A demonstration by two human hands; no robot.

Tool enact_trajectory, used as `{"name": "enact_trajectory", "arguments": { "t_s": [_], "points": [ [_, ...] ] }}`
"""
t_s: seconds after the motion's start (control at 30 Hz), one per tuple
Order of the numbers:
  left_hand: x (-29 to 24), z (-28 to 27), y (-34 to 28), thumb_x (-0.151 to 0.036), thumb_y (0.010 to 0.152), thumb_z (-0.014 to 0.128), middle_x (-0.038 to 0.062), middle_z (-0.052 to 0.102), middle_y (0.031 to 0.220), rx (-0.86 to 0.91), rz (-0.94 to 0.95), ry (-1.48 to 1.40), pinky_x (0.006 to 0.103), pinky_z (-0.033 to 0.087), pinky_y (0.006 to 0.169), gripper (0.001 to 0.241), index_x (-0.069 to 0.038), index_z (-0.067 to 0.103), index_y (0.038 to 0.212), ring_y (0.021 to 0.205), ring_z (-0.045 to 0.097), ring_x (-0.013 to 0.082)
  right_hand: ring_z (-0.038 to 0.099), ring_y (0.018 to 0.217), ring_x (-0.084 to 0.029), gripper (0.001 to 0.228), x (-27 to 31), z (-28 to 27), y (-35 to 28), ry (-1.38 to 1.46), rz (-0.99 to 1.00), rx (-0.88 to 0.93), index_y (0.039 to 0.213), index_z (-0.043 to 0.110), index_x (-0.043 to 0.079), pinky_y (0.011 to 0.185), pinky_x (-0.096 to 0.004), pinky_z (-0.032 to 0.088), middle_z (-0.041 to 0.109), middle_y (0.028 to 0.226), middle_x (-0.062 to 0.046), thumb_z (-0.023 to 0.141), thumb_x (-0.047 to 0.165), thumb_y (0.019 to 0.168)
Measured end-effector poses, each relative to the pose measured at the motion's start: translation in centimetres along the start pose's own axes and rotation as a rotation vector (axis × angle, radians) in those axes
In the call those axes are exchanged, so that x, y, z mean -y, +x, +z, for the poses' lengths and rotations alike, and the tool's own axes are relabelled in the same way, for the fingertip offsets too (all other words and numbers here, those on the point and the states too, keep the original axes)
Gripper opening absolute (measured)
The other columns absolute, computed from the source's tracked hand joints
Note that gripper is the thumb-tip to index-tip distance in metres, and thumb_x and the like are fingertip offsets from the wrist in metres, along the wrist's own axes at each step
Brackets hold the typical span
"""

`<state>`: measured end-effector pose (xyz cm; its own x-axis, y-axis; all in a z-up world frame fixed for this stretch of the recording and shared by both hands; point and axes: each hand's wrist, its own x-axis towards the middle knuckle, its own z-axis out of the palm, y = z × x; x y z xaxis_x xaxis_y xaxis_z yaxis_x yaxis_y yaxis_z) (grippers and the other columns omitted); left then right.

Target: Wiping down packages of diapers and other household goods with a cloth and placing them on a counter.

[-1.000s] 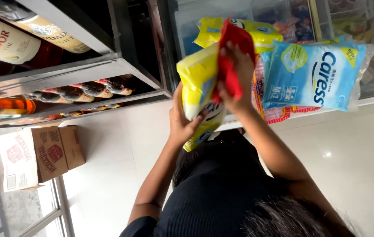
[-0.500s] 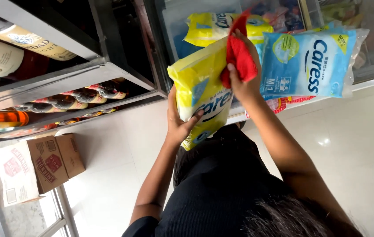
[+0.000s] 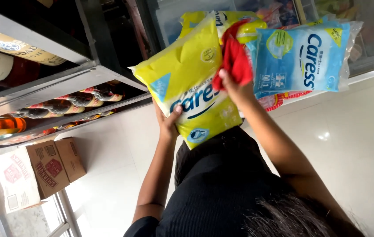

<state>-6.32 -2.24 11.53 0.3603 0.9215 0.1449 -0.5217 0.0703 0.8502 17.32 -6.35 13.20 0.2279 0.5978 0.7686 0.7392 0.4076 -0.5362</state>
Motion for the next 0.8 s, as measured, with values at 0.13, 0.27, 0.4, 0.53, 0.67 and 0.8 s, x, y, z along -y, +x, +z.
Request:
{"name": "enact_trajectory", "arguments": {
  "t_s": [0.13, 0.27, 0.4, 0.53, 0.67, 0.8],
  "points": [
    [-0.6, 1.1, 0.4, -0.017, 0.081, 0.076, 0.018, 0.056, 0.136, -0.100, -0.030, -0.062, 0.0413, 0.049, 0.108, 0.091, -0.006, 0.029, 0.158, 0.123, 0.058, 0.0310, 0.058, 0.128, -0.021, 0.067, -7.9, 0.4, -6.3, 0.775, 0.854, 0.060, 0.148, 0.050, 0.005, 0.111, -0.038, 0.048, 0.060, 0.140, -0.008, 0.078, 0.032, 0.093],
    [-0.3, 0.6, 2.0, -0.017, 0.085, 0.072, 0.018, 0.060, 0.126, -0.213, -0.083, -0.198, 0.0408, 0.056, 0.096, 0.076, -0.005, 0.036, 0.151, 0.110, 0.065, 0.0295, 0.063, 0.120, -0.016, 0.069, -6.1, -2.7, -9.2, 0.837, 1.171, 0.266, 0.144, 0.053, 0.010, 0.100, -0.036, 0.053, 0.065, 0.134, -0.004, 0.081, 0.024, 0.083],
    [0.5, 0.7, 2.7, -0.016, 0.087, 0.068, 0.019, 0.060, 0.123, -0.166, -0.115, -0.187, 0.0407, 0.057, 0.091, 0.070, -0.005, 0.036, 0.149, 0.105, 0.066, 0.0292, 0.064, 0.118, -0.018, 0.072, -3.1, -6.0, -8.4, 0.895, 1.035, 0.352, 0.141, 0.055, 0.008, 0.102, -0.037, 0.053, 0.066, 0.129, -0.005, 0.086, 0.013, 0.077],
    [1.0, 1.2, 3.0, -0.016, 0.086, 0.069, 0.019, 0.061, 0.123, 0.023, -0.296, -0.136, 0.0391, 0.059, 0.092, 0.074, -0.004, 0.033, 0.150, 0.107, 0.068, 0.0293, 0.070, 0.104, -0.022, 0.062, -3.3, -5.9, -7.9, 0.885, 1.165, 0.101, 0.133, 0.062, 0.006, 0.091, -0.039, 0.058, 0.073, 0.117, -0.007, 0.085, 0.010, 0.076],
    [2.1, 1.4, 3.0, -0.022, 0.085, 0.076, 0.022, 0.058, 0.130, 0.073, -0.255, 0.095, 0.0405, 0.060, 0.098, 0.086, -0.004, 0.025, 0.153, 0.116, 0.065, 0.0316, 0.072, 0.110, -0.019, 0.047, -5.3, -4.5, -8.7, 0.841, 1.122, -0.143, 0.129, 0.067, 0.002, 0.095, -0.033, 0.061, 0.073, 0.121, -0.007, 0.084, 0.008, 0.085],
    [2.4, 2.1, 2.2, -0.036, 0.092, 0.072, 0.021, 0.046, 0.145, -0.011, -0.027, 0.622, 0.0418, 0.060, 0.101, 0.085, -0.003, 0.031, 0.159, 0.127, 0.059, 0.0307, 0.073, 0.097, -0.030, 0.049, 0.2, -2.8, -6.4, 0.878, 1.180, -0.124, 0.127, 0.062, -0.004, 0.087, -0.043, 0.062, 0.073, 0.110, -0.019, 0.084, 0.012, 0.086]
  ]
}}
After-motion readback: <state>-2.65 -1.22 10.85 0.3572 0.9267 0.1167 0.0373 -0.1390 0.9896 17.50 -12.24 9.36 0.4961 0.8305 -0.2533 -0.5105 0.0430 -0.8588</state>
